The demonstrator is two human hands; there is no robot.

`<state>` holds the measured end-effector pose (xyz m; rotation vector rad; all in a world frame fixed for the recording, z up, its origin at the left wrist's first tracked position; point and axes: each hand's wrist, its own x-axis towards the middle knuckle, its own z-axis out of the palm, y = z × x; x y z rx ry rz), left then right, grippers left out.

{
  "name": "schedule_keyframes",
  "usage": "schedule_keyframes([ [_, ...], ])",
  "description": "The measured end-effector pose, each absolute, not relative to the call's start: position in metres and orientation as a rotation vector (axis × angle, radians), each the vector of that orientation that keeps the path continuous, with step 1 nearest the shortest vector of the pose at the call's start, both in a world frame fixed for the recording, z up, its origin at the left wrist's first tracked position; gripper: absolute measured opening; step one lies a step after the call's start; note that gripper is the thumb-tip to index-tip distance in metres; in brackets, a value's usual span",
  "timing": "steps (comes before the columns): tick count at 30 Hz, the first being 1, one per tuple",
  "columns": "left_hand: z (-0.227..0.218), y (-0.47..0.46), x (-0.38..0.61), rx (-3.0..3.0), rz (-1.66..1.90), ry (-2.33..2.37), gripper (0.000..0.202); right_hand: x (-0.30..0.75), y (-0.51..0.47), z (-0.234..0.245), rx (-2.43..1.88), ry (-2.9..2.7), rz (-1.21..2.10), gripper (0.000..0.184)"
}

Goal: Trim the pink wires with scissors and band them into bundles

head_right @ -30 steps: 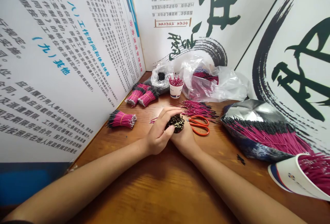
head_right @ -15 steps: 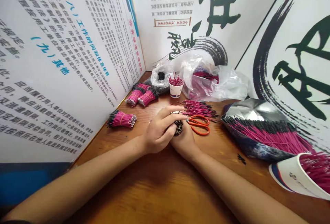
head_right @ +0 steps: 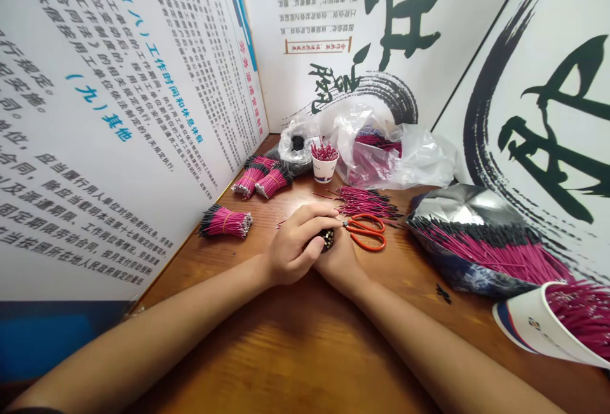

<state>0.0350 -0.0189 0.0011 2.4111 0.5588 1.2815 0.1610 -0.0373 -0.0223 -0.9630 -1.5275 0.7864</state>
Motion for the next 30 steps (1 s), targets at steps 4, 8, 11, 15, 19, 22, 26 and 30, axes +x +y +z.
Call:
schedule_keyframes([
  [4, 0.002, -0.020, 0.034, 2.250, 1.260, 0.502, 0.037, 0.161, -0.036, -0.022, -0.981, -1.509, 0.829, 0.018],
  [8, 0.004, -0.014, 0.031, 2.064, 1.357, 0.582, 0.039, 0.163, -0.034, -0.023, -1.034, -1.482, 0.712, 0.031],
  [11, 0.007, -0.001, 0.024, 1.989, 1.311, 0.854, 0.026, 0.165, -0.031, -0.026, -1.064, -1.456, 0.726, 0.024],
  [15, 0.023, 0.012, 0.012, 2.335, 0.645, 1.057, 0.015, 0.168, -0.029, -0.028, -1.063, -1.379, 0.779, 0.021],
  [19, 0.042, 0.006, 0.002, 2.597, -0.120, 1.162, 0.013, 0.170, -0.030, -0.026, -1.069, -1.287, 0.860, 0.021],
  [22, 0.041, -0.001, 0.000, 2.680, -0.299, 1.126, 0.015, 0.170, -0.030, -0.024, -1.071, -1.316, 0.807, 0.019],
  [26, 0.032, -0.003, 0.005, 2.756, -0.285, 1.087, 0.016, 0.168, -0.032, -0.025, -1.033, -1.451, 0.640, 0.018],
  [30, 0.036, 0.005, 0.006, 2.588, -0.111, 1.009, 0.012, 0.167, -0.038, -0.027, -0.952, -1.636, 0.622, 0.021],
])
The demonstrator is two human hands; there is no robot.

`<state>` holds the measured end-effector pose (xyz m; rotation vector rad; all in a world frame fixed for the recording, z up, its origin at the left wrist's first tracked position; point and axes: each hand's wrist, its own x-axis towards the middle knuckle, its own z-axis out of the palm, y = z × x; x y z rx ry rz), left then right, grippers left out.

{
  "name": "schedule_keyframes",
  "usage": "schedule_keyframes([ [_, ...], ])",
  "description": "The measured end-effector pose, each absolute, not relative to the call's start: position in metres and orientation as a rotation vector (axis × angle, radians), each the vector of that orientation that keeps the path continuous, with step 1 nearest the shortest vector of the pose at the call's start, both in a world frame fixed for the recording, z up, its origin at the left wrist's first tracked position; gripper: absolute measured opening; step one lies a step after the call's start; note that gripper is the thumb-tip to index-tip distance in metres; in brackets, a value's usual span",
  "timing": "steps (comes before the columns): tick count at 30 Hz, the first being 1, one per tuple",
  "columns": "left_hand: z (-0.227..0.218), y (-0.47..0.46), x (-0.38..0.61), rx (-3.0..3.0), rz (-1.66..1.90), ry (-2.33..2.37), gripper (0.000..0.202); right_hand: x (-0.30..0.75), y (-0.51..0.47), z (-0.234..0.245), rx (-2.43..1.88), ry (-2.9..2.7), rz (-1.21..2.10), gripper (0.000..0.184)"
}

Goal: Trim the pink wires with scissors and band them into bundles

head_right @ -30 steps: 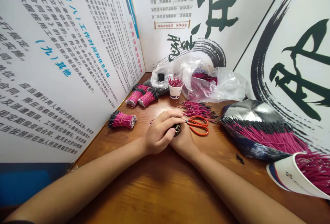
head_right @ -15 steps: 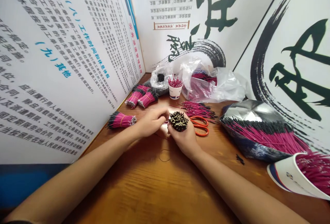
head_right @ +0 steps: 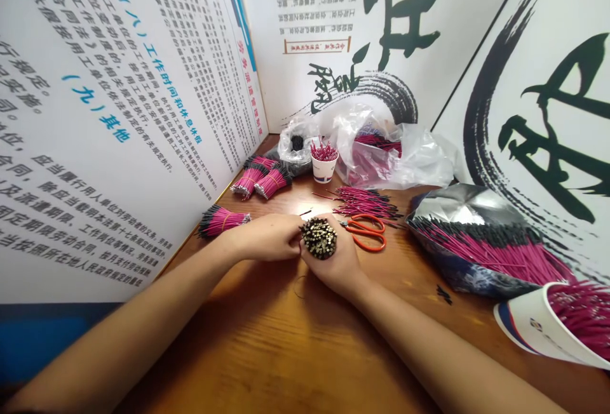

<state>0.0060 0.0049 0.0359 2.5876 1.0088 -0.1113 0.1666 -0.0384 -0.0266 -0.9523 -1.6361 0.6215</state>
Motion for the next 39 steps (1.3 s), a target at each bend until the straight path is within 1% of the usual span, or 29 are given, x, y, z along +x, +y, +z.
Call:
schedule_keyframes([
  [5, 0.040, 0.018, 0.002, 2.434, 0.265, 0.944, 0.009, 0.166, -0.038, -0.029, -1.007, -1.606, 0.604, 0.022],
  [9, 0.031, 0.022, 0.003, 2.111, 0.581, 0.925, 0.010, 0.167, -0.033, -0.027, -1.062, -1.525, 0.604, 0.021],
  [13, 0.029, 0.022, 0.006, 1.893, 0.635, 0.777, 0.013, 0.169, -0.031, -0.025, -1.086, -1.459, 0.668, 0.019],
  [16, 0.029, 0.024, 0.002, 2.049, 0.645, 0.879, 0.016, 0.169, -0.031, -0.024, -1.080, -1.427, 0.669, 0.018],
  [18, 0.026, 0.026, -0.002, 2.314, 0.558, 1.135, 0.015, 0.169, -0.030, -0.023, -1.074, -1.414, 0.655, 0.017],
  [20, 0.021, 0.027, -0.005, 2.562, 0.341, 1.314, 0.018, 0.168, -0.030, -0.023, -1.069, -1.411, 0.652, 0.017],
  [23, 0.014, 0.026, -0.005, 2.745, 0.118, 1.368, 0.016, 0.168, -0.030, -0.023, -1.076, -1.415, 0.666, 0.018],
  [26, 0.012, 0.024, -0.001, 2.794, -0.008, 1.420, 0.019, 0.168, -0.030, -0.024, -1.075, -1.428, 0.666, 0.019],
  [34, 0.007, 0.018, 0.002, 2.831, -0.074, 1.466, 0.023, 0.169, -0.031, -0.020, -1.087, -1.439, 0.627, 0.018],
  [39, 0.017, 0.011, 0.003, 2.910, -0.131, 1.410, 0.028, 0.168, -0.031, -0.021, -1.072, -1.436, 0.639, 0.019],
])
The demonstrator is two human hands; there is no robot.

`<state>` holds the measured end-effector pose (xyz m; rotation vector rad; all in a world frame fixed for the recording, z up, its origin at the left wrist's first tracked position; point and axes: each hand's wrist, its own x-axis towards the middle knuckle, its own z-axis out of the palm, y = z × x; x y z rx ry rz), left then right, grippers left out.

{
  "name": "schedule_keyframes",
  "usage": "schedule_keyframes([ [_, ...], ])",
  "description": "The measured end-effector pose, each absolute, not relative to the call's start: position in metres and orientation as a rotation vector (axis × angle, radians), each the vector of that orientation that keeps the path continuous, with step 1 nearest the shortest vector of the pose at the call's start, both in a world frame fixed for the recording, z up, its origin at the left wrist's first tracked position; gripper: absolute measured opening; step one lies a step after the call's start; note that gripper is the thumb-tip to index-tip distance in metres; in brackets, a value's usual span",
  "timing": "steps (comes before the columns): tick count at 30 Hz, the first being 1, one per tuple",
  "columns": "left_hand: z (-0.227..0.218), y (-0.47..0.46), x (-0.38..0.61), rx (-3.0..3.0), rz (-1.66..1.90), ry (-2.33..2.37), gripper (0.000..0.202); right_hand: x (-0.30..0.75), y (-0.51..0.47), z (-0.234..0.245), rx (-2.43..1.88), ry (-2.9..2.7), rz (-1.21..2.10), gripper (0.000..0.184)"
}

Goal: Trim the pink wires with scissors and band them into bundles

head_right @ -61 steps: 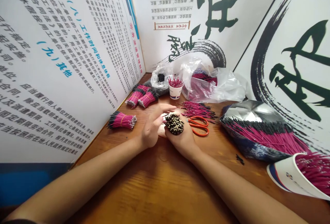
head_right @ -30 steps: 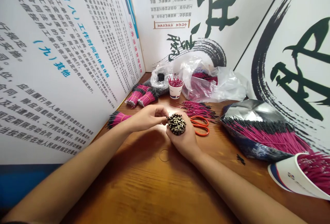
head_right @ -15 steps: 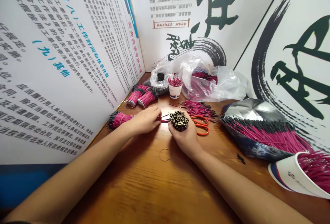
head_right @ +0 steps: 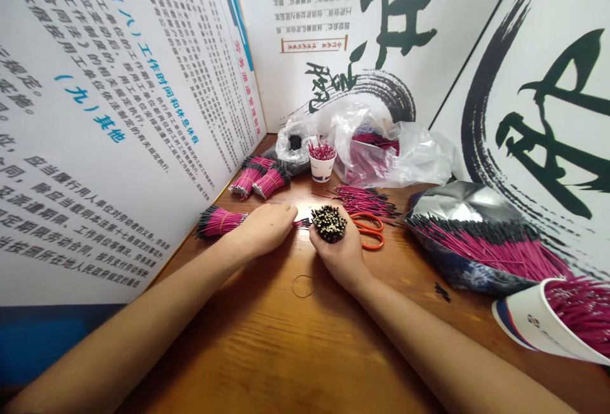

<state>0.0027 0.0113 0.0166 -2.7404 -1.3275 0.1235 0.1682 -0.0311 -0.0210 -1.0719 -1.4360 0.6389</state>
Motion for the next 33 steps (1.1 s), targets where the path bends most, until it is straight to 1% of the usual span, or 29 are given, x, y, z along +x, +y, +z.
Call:
schedule_keyframes([
  [4, 0.023, 0.007, 0.005, -2.716, 0.153, -1.364, 0.027, 0.168, -0.031, -0.023, -1.072, -1.438, 0.644, 0.018],
  [14, 0.004, 0.017, 0.003, -2.716, 0.086, -1.383, 0.026, 0.168, -0.031, -0.025, -1.088, -1.447, 0.631, 0.019],
  [26, 0.010, 0.015, 0.004, -2.735, 0.110, -1.409, 0.028, 0.168, -0.030, -0.025, -1.074, -1.446, 0.656, 0.019],
  [33, 0.000, 0.024, 0.001, -2.757, 0.053, -1.464, 0.025, 0.169, -0.030, -0.025, -1.069, -1.439, 0.677, 0.019],
])
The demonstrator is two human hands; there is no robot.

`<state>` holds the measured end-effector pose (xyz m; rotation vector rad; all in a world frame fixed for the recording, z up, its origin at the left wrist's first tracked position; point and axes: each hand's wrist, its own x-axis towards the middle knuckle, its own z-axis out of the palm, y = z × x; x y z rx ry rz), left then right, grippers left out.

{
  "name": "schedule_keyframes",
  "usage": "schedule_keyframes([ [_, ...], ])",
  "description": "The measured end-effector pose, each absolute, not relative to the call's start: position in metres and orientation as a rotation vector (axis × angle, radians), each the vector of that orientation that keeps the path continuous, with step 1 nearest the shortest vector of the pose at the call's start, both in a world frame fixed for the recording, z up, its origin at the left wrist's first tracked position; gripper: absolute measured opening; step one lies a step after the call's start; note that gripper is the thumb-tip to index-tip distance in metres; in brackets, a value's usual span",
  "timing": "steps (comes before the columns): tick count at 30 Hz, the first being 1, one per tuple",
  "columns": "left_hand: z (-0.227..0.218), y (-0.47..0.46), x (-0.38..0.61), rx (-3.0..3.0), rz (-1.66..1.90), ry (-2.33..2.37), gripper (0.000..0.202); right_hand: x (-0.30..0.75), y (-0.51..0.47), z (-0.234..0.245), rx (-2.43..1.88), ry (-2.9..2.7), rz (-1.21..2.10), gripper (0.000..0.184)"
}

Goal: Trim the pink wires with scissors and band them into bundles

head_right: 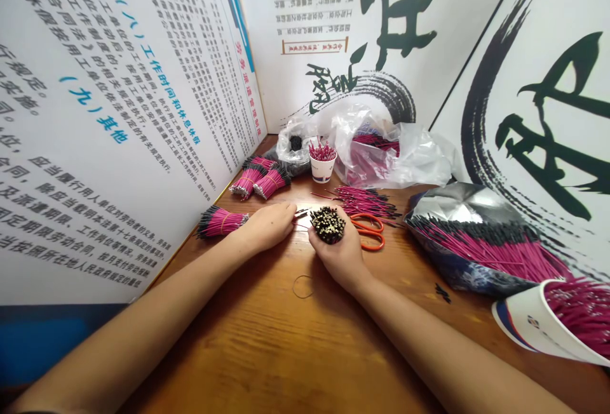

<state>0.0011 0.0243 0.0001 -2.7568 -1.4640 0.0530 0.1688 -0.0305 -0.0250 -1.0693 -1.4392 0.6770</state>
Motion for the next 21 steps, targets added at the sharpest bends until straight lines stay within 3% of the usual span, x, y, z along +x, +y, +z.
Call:
schedule_keyframes([
  [13, -0.001, 0.031, -0.004, -2.712, -0.417, -1.723, 0.015, 0.169, -0.031, -0.024, -1.069, -1.445, 0.677, 0.018],
  [21, -0.008, 0.032, 0.009, -3.099, -1.703, -1.820, 0.024, 0.169, -0.029, -0.027, -1.049, -1.441, 0.654, 0.019],
])
